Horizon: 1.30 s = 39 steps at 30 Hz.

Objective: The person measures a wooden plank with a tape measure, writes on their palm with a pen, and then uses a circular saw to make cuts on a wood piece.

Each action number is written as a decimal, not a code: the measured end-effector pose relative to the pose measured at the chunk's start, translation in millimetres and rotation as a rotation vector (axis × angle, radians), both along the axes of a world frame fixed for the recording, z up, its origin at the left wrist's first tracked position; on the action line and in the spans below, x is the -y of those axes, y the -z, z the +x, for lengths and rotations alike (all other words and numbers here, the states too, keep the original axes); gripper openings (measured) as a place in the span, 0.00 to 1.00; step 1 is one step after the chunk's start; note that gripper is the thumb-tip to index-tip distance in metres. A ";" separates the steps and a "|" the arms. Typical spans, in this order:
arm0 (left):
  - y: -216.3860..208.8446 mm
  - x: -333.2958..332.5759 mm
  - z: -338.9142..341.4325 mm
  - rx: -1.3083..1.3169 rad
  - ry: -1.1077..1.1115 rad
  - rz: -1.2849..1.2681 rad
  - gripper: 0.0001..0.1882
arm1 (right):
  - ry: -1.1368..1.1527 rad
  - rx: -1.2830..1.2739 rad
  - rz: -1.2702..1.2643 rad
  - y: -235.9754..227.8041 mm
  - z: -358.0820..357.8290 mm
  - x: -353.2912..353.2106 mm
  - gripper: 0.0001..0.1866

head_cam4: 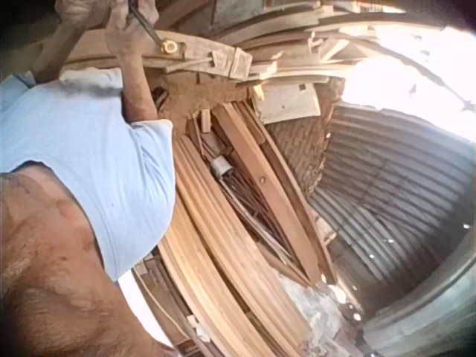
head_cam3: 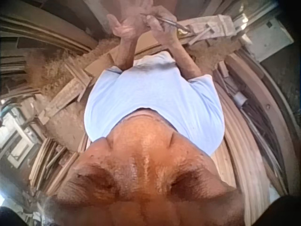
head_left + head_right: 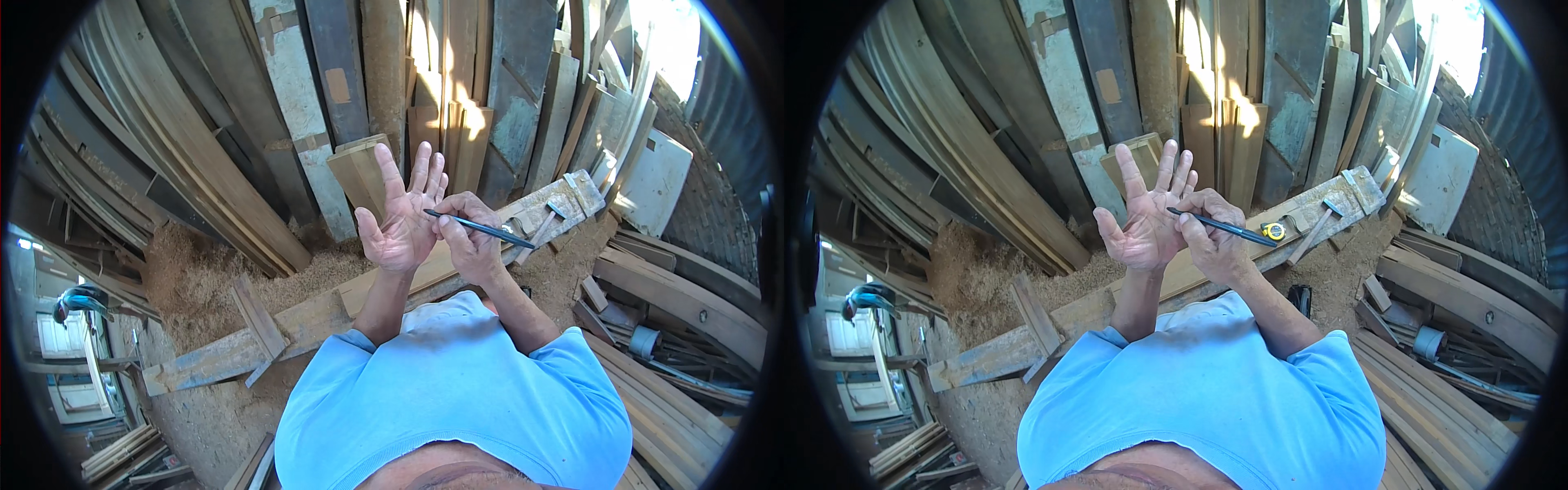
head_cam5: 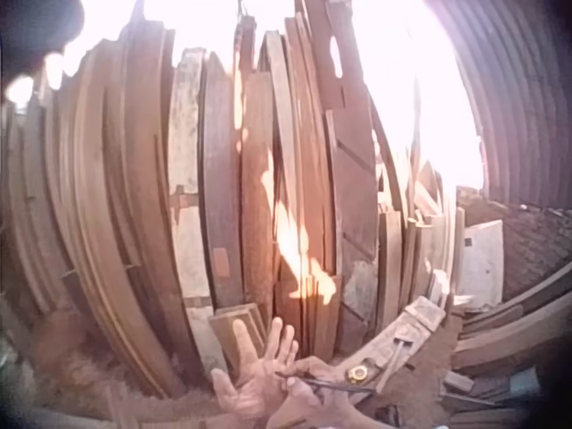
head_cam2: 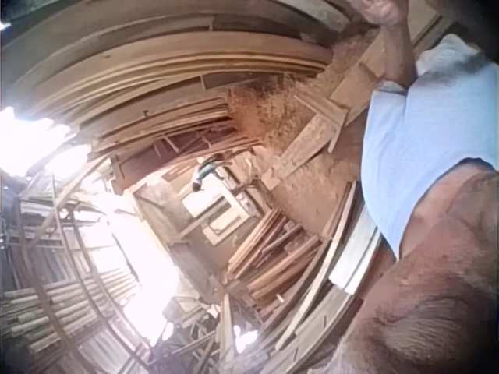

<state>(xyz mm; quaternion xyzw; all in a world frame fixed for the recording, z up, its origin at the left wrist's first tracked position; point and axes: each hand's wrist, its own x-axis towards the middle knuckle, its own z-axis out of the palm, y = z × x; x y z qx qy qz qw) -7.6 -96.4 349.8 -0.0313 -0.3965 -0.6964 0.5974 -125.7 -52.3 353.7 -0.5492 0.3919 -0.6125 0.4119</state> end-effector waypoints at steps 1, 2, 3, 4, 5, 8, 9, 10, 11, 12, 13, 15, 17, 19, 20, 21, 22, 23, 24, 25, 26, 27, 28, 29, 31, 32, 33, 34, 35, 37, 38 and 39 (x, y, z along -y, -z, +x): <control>0.3 -1.6 0.1 0.001 -0.013 -0.002 0.52 | -0.008 0.025 0.001 0.7 -0.1 -1.0 0.06; 0.3 -3.3 0.1 0.002 -0.027 -0.005 0.52 | -0.016 0.049 0.003 0.9 -0.3 -1.4 0.06; -0.1 -5.3 0.1 0.009 -0.034 -0.011 0.52 | -0.016 0.024 0.004 -1.5 0.0 -1.3 0.05; -0.7 -8.1 0.5 0.018 -0.043 -0.017 0.52 | -0.018 0.001 0.005 -6.0 1.1 -1.6 0.05; -1.1 -10.8 0.6 0.026 -0.052 -0.023 0.51 | -0.020 -0.022 0.005 -8.4 1.5 -1.7 0.05; 4.4 -17.2 -1.0 -0.012 -0.092 -0.001 0.51 | -0.043 0.006 0.078 5.4 -5.1 -0.4 0.06; 4.2 -20.0 -2.0 -0.029 -0.099 0.000 0.52 | -0.066 0.036 0.049 6.6 -7.8 -1.2 0.06; 4.5 -23.8 -2.4 -0.045 -0.108 0.004 0.52 | -0.090 0.067 0.025 8.3 -10.1 -3.0 0.07; 4.8 -27.5 -2.4 -0.061 -0.118 0.009 0.53 | -0.115 0.099 0.001 9.9 -13.0 -4.9 0.08; 5.5 -30.9 -1.6 -0.058 -0.139 0.012 0.53 | -0.148 0.103 -0.002 11.5 -17.7 -6.8 0.09; 6.4 -34.2 -0.6 -0.055 -0.162 0.013 0.52 | -0.128 0.126 -0.004 10.7 -20.8 -8.3 0.10; 9.7 -40.5 2.1 -0.039 -0.200 0.024 0.52 | -0.093 0.173 -0.005 7.2 -24.9 -10.7 0.10; 17.4 -48.1 7.6 -0.014 -0.247 0.045 0.52 | -0.022 0.099 0.071 14.8 -32.8 -9.6 0.11; 32.4 -53.2 16.1 0.055 -0.290 0.025 0.49 | 0.003 0.076 0.177 35.0 -37.1 -4.0 0.11; 40.7 -58.5 22.6 0.129 -0.328 0.064 0.49 | -0.028 -0.017 0.214 47.2 -37.2 -2.2 0.11; 47.9 -64.4 29.0 0.203 -0.365 0.107 0.48 | -0.061 -0.111 0.247 61.2 -36.4 0.4 0.11; 65.2 -69.9 34.1 0.285 -0.399 0.145 0.42 | -0.087 -0.212 0.275 78.3 -35.5 3.2 0.11; 82.4 -74.8 38.3 0.366 -0.423 0.182 0.36 | -0.132 -0.305 0.262 100.6 -34.4 4.9 0.10; 95.9 -78.7 49.4 0.579 -0.416 0.188 0.36 | -0.164 -0.396 0.249 127.1 -34.7 5.0 0.10; 107.7 -82.1 60.1 0.789 -0.400 0.197 0.37 | -0.194 -0.488 0.234 150.2 -33.7 4.8 0.09; 121.8 -87.0 71.9 1.032 -0.437 0.195 0.35 | -0.223 -0.595 0.137 168.5 -32.5 3.2 0.10; 137.6 -93.0 81.8 1.270 -0.452 0.182 0.34 | -0.238 -0.739 0.164 187.9 -31.9 1.1 0.12; 154.1 -97.5 92.1 1.507 -0.456 0.153 0.33 | -0.242 -0.882 0.193 206.9 -32.2 -0.4 0.14; 173.3 -104.0 105.2 1.643 -0.446 0.176 0.35 | -0.234 -1.020 0.215 221.8 -31.7 5.9 0.16; 226.2 -125.2 139.4 1.896 -0.385 0.216 0.37 | -0.115 -1.235 0.439 243.5 -34.5 16.9 0.22; 245.9 -132.6 157.6 2.016 -0.333 0.239 0.38 | -0.052 -1.328 0.551 251.8 -35.4 25.0 0.24; 246.5 -136.3 172.4 2.074 -0.236 0.291 0.39 | 0.014 -1.341 0.582 261.3 -40.8 33.9 0.26; 246.4 -138.5 187.1 2.133 -0.133 0.341 0.40 | 0.080 -1.350 0.620 271.1 -51.9 40.5 0.28; 255.1 -142.9 203.8 2.124 -0.056 0.391 0.41 | 0.129 -1.361 0.650 276.3 -59.5 46.7 0.29; 286.3 -146.9 231.1 2.131 0.090 0.436 0.41 | 0.243 -1.381 0.823 276.4 -66.8 59.9 0.31; 296.5 -141.2 241.7 2.153 0.161 0.416 0.41 | 0.306 -1.399 0.833 282.1 -75.8 62.4 0.31; 292.2 -132.6 247.6 2.181 0.199 0.364 0.41 | 0.364 -1.421 0.841 292.9 -86.9 63.1 0.30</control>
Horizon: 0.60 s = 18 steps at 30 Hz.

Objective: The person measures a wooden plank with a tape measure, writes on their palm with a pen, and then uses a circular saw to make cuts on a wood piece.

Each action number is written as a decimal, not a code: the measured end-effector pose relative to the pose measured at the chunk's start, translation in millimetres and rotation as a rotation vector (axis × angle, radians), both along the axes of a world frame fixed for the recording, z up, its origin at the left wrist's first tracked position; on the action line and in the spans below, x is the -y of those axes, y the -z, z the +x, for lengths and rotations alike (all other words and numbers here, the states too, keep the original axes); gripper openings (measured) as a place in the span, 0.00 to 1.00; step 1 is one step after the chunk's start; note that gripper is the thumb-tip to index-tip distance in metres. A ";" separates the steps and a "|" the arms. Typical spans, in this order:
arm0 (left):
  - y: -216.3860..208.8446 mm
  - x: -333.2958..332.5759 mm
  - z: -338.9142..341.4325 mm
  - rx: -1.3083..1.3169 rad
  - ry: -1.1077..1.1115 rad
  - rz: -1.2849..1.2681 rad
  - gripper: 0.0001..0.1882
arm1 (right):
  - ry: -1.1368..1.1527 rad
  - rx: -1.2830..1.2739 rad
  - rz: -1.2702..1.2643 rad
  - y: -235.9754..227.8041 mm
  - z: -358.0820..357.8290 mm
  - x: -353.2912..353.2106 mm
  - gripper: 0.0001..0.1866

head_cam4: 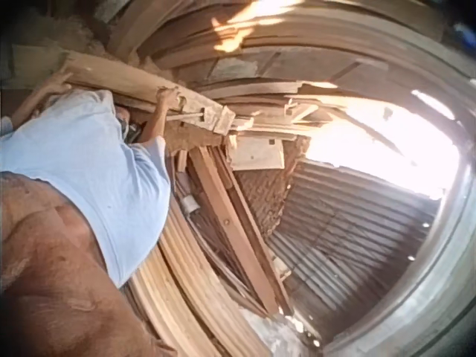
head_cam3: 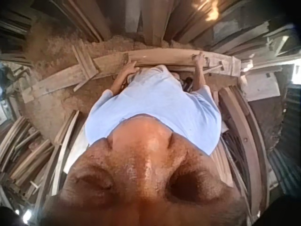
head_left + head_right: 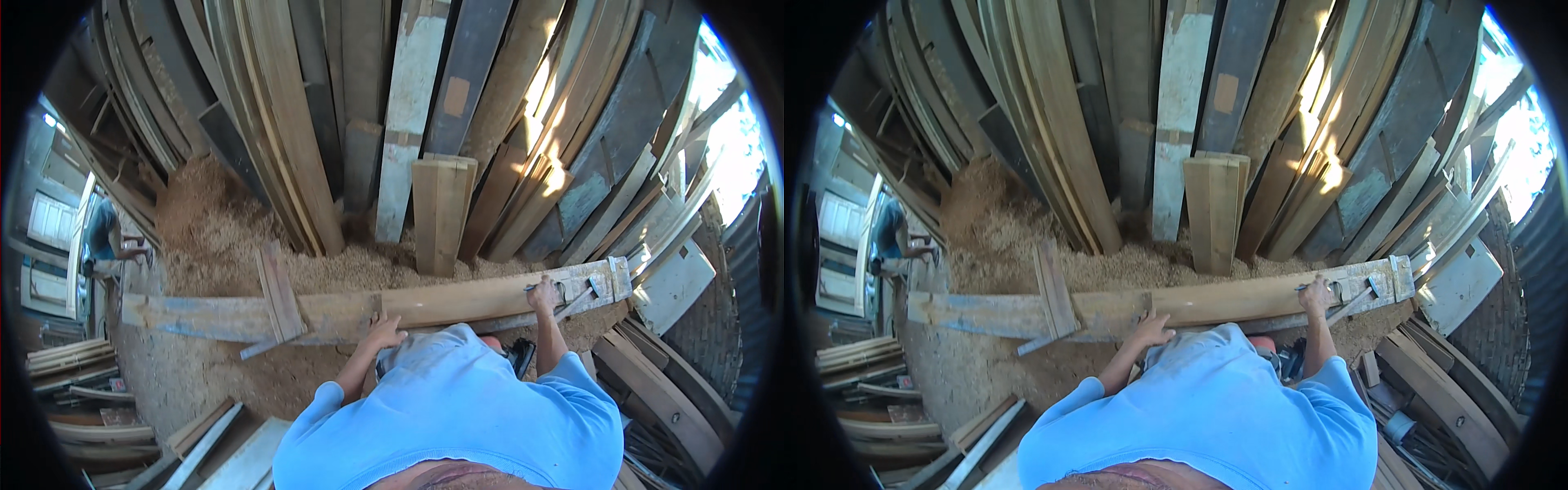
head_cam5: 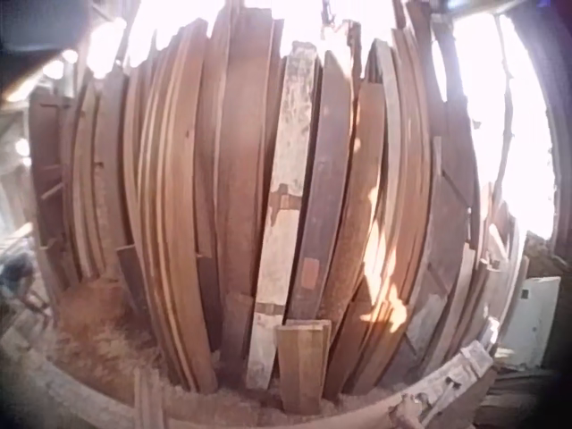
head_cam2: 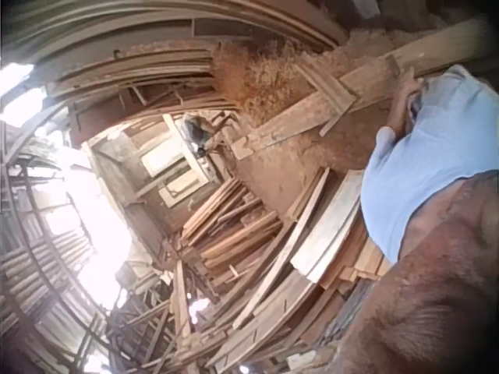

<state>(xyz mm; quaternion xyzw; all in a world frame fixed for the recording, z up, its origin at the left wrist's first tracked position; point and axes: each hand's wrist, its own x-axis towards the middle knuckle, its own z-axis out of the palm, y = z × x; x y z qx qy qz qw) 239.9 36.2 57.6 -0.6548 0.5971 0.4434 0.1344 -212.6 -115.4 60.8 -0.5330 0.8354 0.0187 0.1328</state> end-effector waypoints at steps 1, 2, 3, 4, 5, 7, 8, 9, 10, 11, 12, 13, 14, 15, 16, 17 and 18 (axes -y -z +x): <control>-7.7 9.3 1.4 0.014 0.054 0.008 0.41 | 0.085 0.036 0.040 12.9 -21.1 2.3 0.31; -13.4 15.3 3.0 0.032 0.090 0.019 0.41 | 0.153 0.076 0.084 22.5 -29.5 6.1 0.33; -6.6 18.4 5.8 0.023 0.126 0.022 0.41 | 0.220 0.098 0.109 18.3 -26.4 6.0 0.33; 5.6 18.2 7.4 0.014 0.137 0.025 0.41 | 0.263 0.119 0.136 1.3 -17.9 10.4 0.33; 12.7 23.8 5.9 0.002 0.160 0.025 0.41 | 0.254 0.125 0.122 -6.8 -14.9 14.2 0.34; 11.8 47.6 -9.0 0.008 0.191 0.081 0.42 | 0.196 0.098 0.052 37.7 -62.8 6.5 0.38; 11.3 58.8 -18.3 0.002 0.222 0.120 0.43 | 0.133 0.057 0.006 81.9 -99.6 3.6 0.41; 7.8 58.5 -20.0 -0.030 0.183 0.139 0.43 | 0.132 0.103 0.030 85.0 -91.1 12.8 0.42; -0.6 57.4 -23.7 -0.067 0.146 0.154 0.44 | 0.131 0.142 0.054 76.8 -88.9 17.9 0.43; -5.1 62.1 -27.6 -0.107 0.127 0.162 0.44 | 0.149 0.178 0.070 76.0 -92.0 22.6 0.45; -7.4 64.2 -33.5 -0.058 0.112 0.153 0.44 | 0.147 0.185 0.056 81.0 -93.7 27.6 0.45; -6.5 64.7 -41.4 -0.010 0.111 0.143 0.44 | 0.160 0.190 0.040 91.8 -103.8 27.0 0.45; -2.1 60.4 -47.4 0.039 0.099 0.136 0.45 | 0.162 0.197 0.027 105.0 -112.7 29.0 0.45; 9.8 57.2 -48.8 0.056 0.074 0.105 0.45 | 0.133 0.188 0.050 113.9 -118.0 30.2 0.44; 8.6 58.7 -51.5 0.054 0.034 0.125 0.45 | 0.139 0.169 0.072 113.7 -116.9 37.8 0.44; 6.1 62.5 -54.7 0.053 0.002 0.144 0.46 | 0.154 0.150 0.095 112.1 -117.5 40.1 0.44; 3.8 66.3 -58.2 0.052 -0.028 0.163 0.47 | 0.170 0.131 0.117 110.1 -118.3 38.6 0.44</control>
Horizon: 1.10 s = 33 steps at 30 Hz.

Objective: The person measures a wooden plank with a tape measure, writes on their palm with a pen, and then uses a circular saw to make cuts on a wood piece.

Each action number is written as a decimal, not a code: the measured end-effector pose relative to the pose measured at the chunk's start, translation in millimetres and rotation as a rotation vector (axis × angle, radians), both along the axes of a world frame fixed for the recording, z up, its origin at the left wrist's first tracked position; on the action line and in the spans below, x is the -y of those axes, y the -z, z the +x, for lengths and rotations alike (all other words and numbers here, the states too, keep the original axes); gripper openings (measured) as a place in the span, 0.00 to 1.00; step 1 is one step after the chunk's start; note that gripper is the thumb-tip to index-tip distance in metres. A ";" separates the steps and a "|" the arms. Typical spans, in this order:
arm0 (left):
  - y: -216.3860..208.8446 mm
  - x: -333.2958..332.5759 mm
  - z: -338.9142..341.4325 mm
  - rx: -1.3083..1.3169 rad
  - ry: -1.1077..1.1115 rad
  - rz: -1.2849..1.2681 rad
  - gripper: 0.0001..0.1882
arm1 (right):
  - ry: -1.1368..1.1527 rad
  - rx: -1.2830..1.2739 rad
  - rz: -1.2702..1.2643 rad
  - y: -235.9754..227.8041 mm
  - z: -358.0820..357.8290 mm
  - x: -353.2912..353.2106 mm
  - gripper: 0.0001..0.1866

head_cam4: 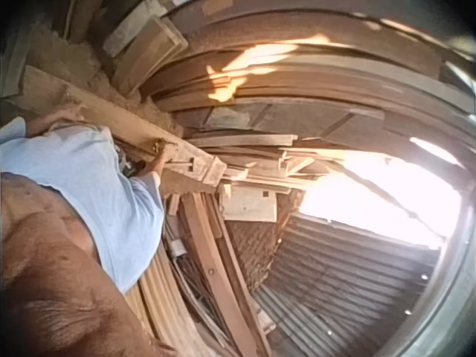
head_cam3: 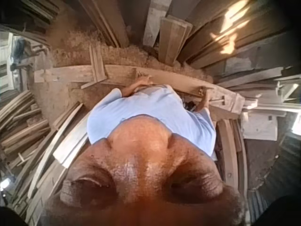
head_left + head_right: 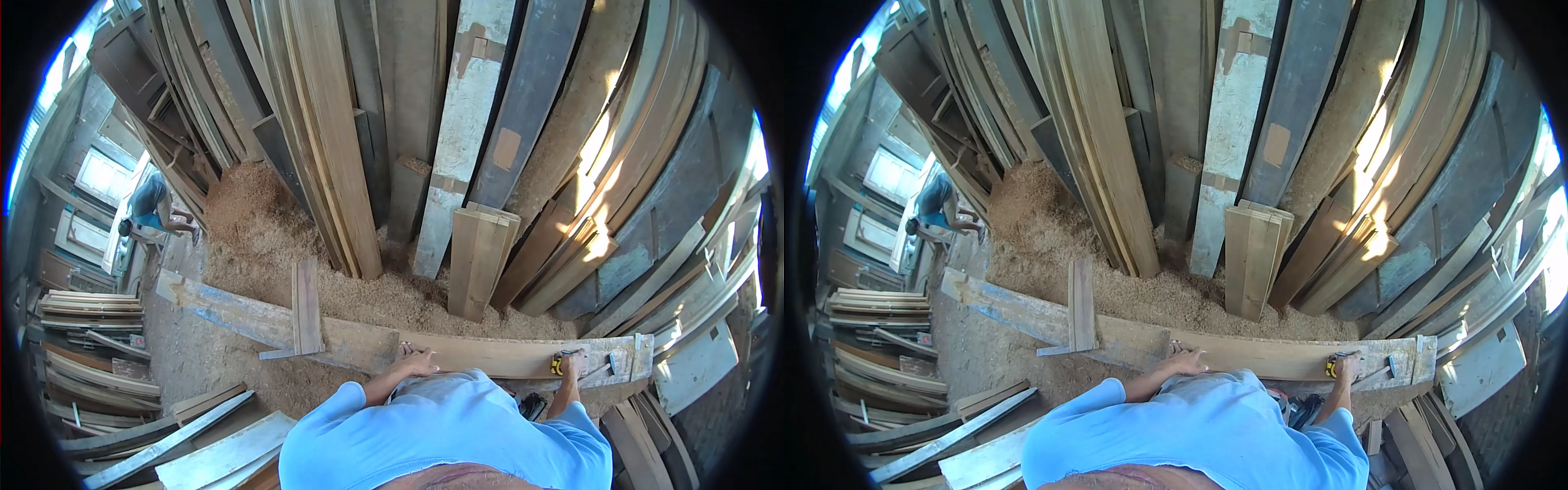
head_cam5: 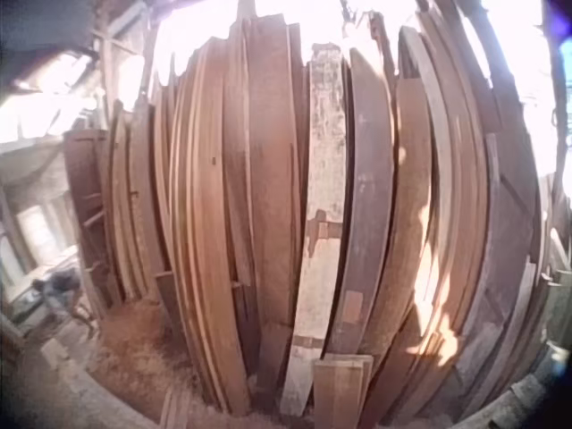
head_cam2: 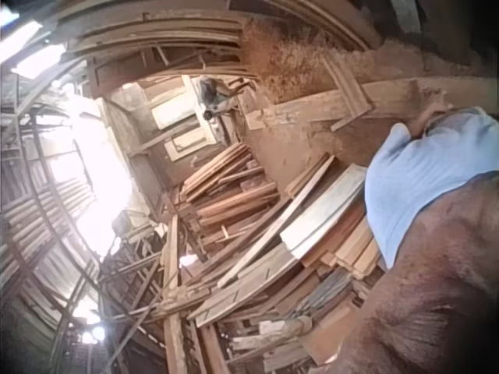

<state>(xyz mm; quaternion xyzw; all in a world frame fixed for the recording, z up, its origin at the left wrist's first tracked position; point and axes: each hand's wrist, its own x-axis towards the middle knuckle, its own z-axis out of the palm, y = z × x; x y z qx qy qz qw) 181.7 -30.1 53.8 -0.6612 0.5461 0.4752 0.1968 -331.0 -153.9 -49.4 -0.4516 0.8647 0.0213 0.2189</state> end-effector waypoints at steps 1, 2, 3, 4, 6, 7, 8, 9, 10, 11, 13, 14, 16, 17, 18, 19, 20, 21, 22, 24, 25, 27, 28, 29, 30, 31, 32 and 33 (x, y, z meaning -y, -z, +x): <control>1.9 0.4 -1.6 -0.037 -0.064 0.020 0.48 | -0.031 -0.018 -0.086 -11.1 7.9 -3.6 0.44; 10.5 1.6 -1.5 -0.077 -0.124 0.037 0.49 | -0.038 -0.031 -0.113 -20.8 13.1 -3.2 0.44; 19.2 2.6 -0.6 -0.117 -0.186 0.053 0.50 | -0.032 -0.031 -0.103 -25.6 16.6 -0.2 0.44; 33.2 1.9 -1.0 -0.109 -0.220 0.043 0.52 | -0.023 -0.033 -0.094 -29.7 19.6 2.7 0.44; 70.6 -4.9 -2.4 -0.090 -0.292 0.027 0.55 | -0.017 -0.028 -0.063 -33.1 24.0 8.2 0.44; 85.2 -6.8 -0.9 -0.100 -0.317 0.028 0.55 | -0.010 -0.019 -0.049 -32.4 25.1 9.9 0.44; 97.6 -5.2 2.6 -0.108 -0.336 0.024 0.56 | 0.005 -0.011 -0.042 -35.3 27.6 9.7 0.44; 103.1 -6.4 3.4 -0.120 -0.364 0.017 0.57 | 0.009 -0.010 -0.035 -37.4 28.7 12.0 0.44; 93.7 -0.4 -4.3 -0.050 -0.335 0.009 0.57 | 0.012 -0.015 -0.034 -37.3 28.3 15.4 0.44; 64.1 9.4 -16.6 0.018 -0.304 0.002 0.57 | 0.021 -0.021 -0.035 -38.8 26.0 15.9 0.45; 42.7 2.6 -20.6 0.066 -0.299 -0.009 0.57 | 0.013 -0.022 -0.019 -42.9 26.2 17.4 0.45; 53.6 -0.7 -17.0 0.035 -0.304 -0.023 0.57 | 0.020 -0.022 -0.014 -45.0 27.0 17.4 0.45; 78.3 -8.8 -8.5 -0.033 -0.317 -0.049 0.57 | 0.031 -0.012 -0.006 -49.2 32.9 16.4 0.45; 92.0 -12.2 -3.3 -0.067 -0.319 -0.059 0.57 | 0.044 -0.004 -0.002 -51.9 35.2 14.3 0.45; 98.9 -10.5 1.3 -0.103 -0.315 -0.072 0.57 | 0.058 0.003 0.002 -52.0 39.6 12.9 0.45; 94.8 -6.5 1.8 -0.102 -0.295 -0.065 0.56 | 0.067 0.003 0.004 -56.0 43.2 11.9 0.45; 87.3 -6.2 -0.3 -0.101 -0.277 -0.058 0.55 | 0.075 0.005 0.007 -59.3 49.2 11.6 0.45; 72.4 -5.2 -3.4 -0.102 -0.254 -0.047 0.55 | 0.087 0.009 0.016 -64.9 55.2 10.7 0.45; 62.8 -3.2 -3.8 -0.116 -0.232 -0.048 0.54 | 0.112 0.017 0.020 -72.6 64.4 8.9 0.45; 50.1 -4.1 -3.7 -0.147 -0.211 -0.053 0.53 | 0.108 0.030 0.025 -84.1 81.0 6.6 0.45; 43.5 5.4 -1.3 -0.161 -0.165 -0.045 0.53 | -0.015 0.042 -0.025 -30.1 59.0 -6.6 0.47; 43.8 6.8 4.3 -0.180 -0.141 -0.031 0.51 | -0.064 0.016 -0.052 -34.2 68.1 -19.1 0.49; 41.7 9.2 5.9 -0.206 -0.139 -0.026 0.51 | -0.093 0.002 -0.064 -45.7 78.9 -24.4 0.50; 31.0 12.7 6.5 -0.232 -0.136 -0.016 0.51 | -0.089 -0.053 -0.058 -52.8 85.3 -28.5 0.49; 20.0 16.2 6.2 -0.257 -0.134 -0.007 0.51 | -0.037 -0.033 -0.007 -57.3 84.2 -29.7 0.48; 10.2 18.1 6.7 -0.241 -0.117 0.001 0.50 | 0.012 -0.010 0.046 -61.6 83.5 -30.5 0.47; 3.3 18.7 7.0 -0.223 -0.105 0.007 0.50 | 0.057 0.014 0.098 -65.1 84.5 -30.1 0.46; -3.6 19.6 6.9 -0.206 -0.093 0.013 0.50 | 0.088 0.026 0.055 -69.5 87.6 -29.7 0.45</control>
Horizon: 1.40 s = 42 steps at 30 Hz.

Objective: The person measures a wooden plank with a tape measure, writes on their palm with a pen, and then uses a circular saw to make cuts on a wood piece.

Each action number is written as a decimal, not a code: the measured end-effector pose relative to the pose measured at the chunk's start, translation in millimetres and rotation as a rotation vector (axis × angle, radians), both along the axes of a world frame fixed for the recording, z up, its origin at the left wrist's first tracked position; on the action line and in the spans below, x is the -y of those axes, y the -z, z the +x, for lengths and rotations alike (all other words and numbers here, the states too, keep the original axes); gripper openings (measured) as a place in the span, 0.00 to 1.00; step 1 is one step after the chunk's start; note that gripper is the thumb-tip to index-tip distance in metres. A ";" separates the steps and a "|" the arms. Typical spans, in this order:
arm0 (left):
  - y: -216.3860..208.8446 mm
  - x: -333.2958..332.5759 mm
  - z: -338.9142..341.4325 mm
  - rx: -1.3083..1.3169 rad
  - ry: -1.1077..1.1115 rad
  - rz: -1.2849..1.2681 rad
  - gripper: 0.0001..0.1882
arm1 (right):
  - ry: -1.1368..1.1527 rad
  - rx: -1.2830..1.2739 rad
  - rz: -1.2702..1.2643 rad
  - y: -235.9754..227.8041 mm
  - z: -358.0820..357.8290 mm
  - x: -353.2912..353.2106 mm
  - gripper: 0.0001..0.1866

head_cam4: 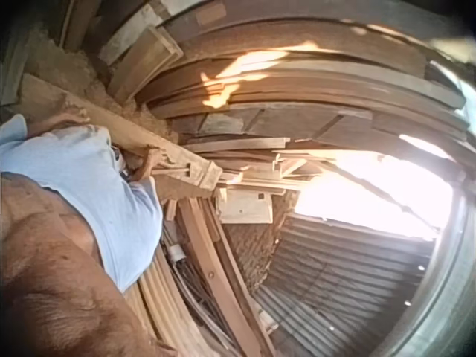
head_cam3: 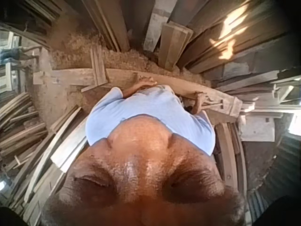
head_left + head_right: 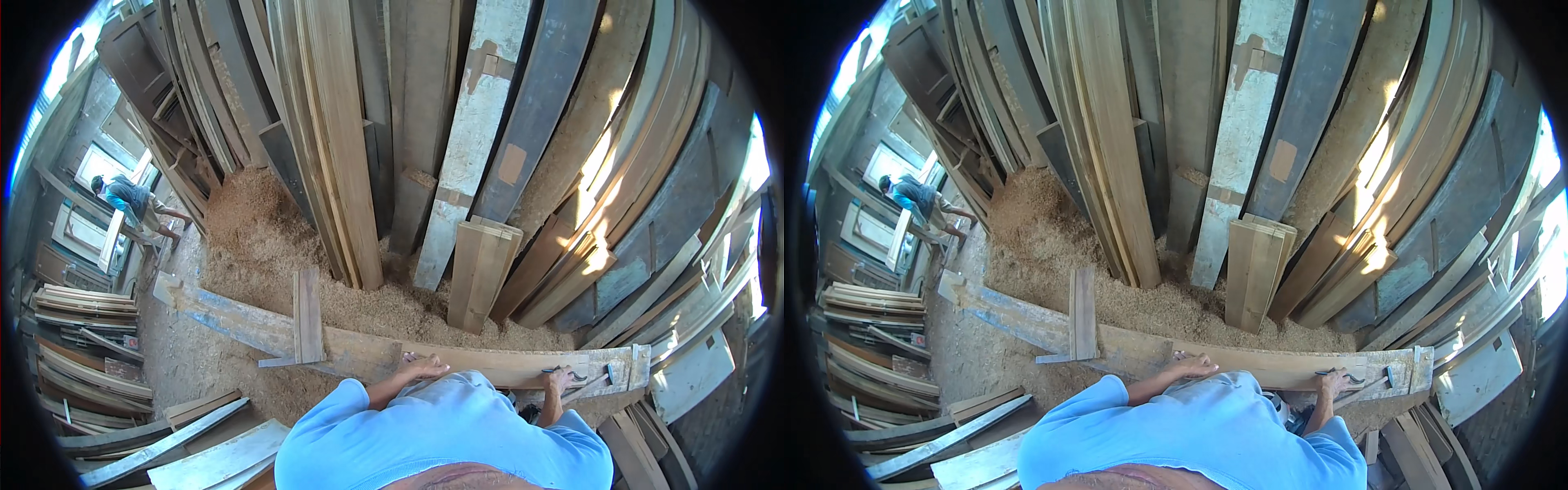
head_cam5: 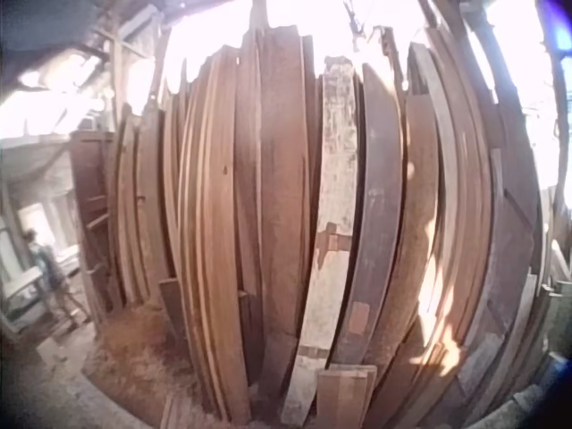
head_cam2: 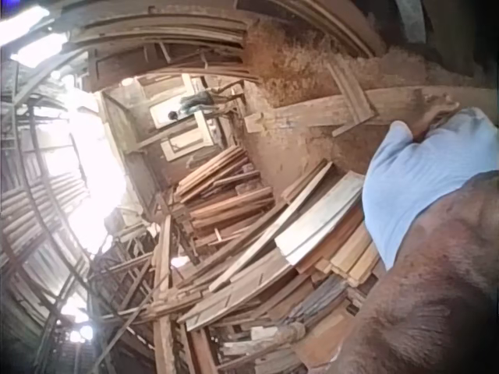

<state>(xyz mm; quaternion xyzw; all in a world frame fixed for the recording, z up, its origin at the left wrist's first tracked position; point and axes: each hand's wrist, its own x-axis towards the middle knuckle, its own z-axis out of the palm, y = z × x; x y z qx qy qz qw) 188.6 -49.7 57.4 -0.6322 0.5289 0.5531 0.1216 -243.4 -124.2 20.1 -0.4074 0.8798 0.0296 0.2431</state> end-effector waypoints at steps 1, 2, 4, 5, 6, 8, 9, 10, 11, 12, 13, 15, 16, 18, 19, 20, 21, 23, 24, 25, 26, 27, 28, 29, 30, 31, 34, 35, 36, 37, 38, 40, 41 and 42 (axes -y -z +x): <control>-7.4 -0.3 -0.4 0.023 0.007 0.009 0.50 | 0.029 0.011 -0.041 -4.1 5.0 0.8 0.43; -15.5 0.0 -1.5 0.046 0.014 0.018 0.50 | 0.057 0.021 -0.083 -7.6 10.0 2.2 0.42; -17.1 2.9 -1.2 0.087 0.042 0.019 0.51 | -0.031 0.059 -0.232 8.0 12.1 8.3 0.37; -10.5 0.0 -0.4 0.105 0.056 0.016 0.51 | -0.153 0.085 -0.334 25.8 14.6 15.5 0.35; -5.4 -1.0 1.9 0.124 0.074 0.008 0.52 | -0.273 0.112 -0.440 41.0 13.2 17.9 0.32; 5.9 2.0 12.8 0.069 0.084 -0.037 0.49 | -0.172 0.602 -0.225 -40.9 82.9 39.4 0.26; 8.5 7.4 16.8 0.037 0.105 -0.066 0.48 | -0.139 0.770 -0.152 -52.8 106.3 42.6 0.25; 17.5 12.1 24.0 -0.107 -0.006 -0.124 0.44 | -0.113 0.944 -0.074 -59.2 128.7 45.9 0.24; 29.5 17.3 33.4 -0.248 -0.119 -0.181 0.41 | -0.151 1.002 0.025 -62.4 153.0 49.6 0.23; 35.8 19.8 40.3 -0.389 -0.235 -0.239 0.38 | -0.193 1.057 0.128 -62.9 176.9 52.2 0.22; 30.8 24.1 44.0 -0.522 -0.403 -0.148 0.35 | -0.256 1.092 0.205 -63.4 200.2 52.8 0.22; -2.2 44.3 48.0 -0.791 -0.725 0.046 0.30 | -0.323 1.152 0.296 -67.6 243.1 48.2 0.22; -12.5 46.5 51.6 -0.897 -0.806 0.058 0.26 | -0.340 1.178 0.320 -71.7 264.8 43.3 0.23; -14.2 45.5 68.8 -0.830 -0.806 -0.016 0.25 | -0.385 1.210 0.346 -74.4 293.3 37.0 0.24; -14.1 44.0 78.8 -0.793 -0.801 -0.049 0.25 | -0.409 1.213 0.347 -74.5 303.8 34.5 0.26; -14.5 38.2 88.9 -0.873 -0.862 -0.068 0.23 | -0.433 1.217 0.346 -74.7 313.7 32.8 0.27; -14.6 35.3 98.9 -0.875 -0.872 -0.031 0.22 | -0.527 1.184 0.332 -75.2 322.6 33.8 0.28; -23.0 24.4 114.3 -0.878 -0.899 0.053 0.20 | -0.707 1.113 0.315 -87.6 341.7 34.8 0.31; -18.9 18.5 121.0 -0.838 -0.910 0.031 0.19 | -0.746 1.090 0.341 -95.8 351.6 34.6 0.33; -15.1 14.4 127.0 -0.800 -0.918 0.003 0.18 | -0.787 1.064 0.361 -109.0 362.3 37.4 0.34; -11.2 12.0 133.5 -0.763 -0.924 -0.023 0.18 | -0.827 1.038 0.379 -115.9 371.8 39.2 0.35; -7.2 10.5 140.0 -0.799 -0.969 -0.005 0.17 | -0.863 1.013 0.391 -116.0 380.3 40.4 0.36; -8.8 11.9 143.5 -0.840 -1.005 0.016 0.16 | -0.892 0.984 0.397 -114.6 385.8 43.3 0.37; -10.4 14.2 147.9 -0.880 -1.040 0.039 0.15 | -0.920 0.955 0.403 -112.0 390.6 46.1 0.37; -12.2 16.6 153.1 -0.937 -1.034 0.030 0.15 | -0.966 0.958 0.318 -102.4 393.5 45.6 0.38; -11.5 19.8 158.5 -0.996 -1.025 0.019 0.15 | -1.013 0.957 0.228 -90.1 394.8 43.3 0.38; -4.0 33.1 168.4 -1.082 -0.998 0.013 0.14 | -1.140 0.880 -0.008 -78.7 393.9 38.8 0.39; -2.3 38.2 170.8 -1.094 -0.987 0.016 0.13 | -1.179 0.841 -0.082 -79.2 394.2 40.1 0.40; -0.7 44.8 174.7 -1.087 -1.010 -0.013 0.12 | -1.105 0.818 -0.029 -80.8 390.6 41.7 0.38; -9.3 54.7 179.4 -1.082 -1.036 -0.038 0.12 | -1.102 0.807 -0.036 -85.4 385.7 44.9 0.37; -17.6 65.5 186.3 -1.073 -1.062 -0.064 0.11 | -1.100 0.798 -0.043 -89.6 378.7 49.6 0.36; -31.1 88.6 207.3 -1.093 -1.072 -0.141 0.10 | -1.085 0.738 -0.151 -93.9 363.8 55.1 0.28; -34.4 98.6 218.7 -1.100 -1.080 -0.184 0.09 | -1.091 0.746 -0.177 -98.6 358.3 58.9 0.27; -37.6 107.6 227.5 -1.073 -1.049 -0.194 0.09 | -1.098 0.754 -0.202 -103.5 352.5 63.1 0.27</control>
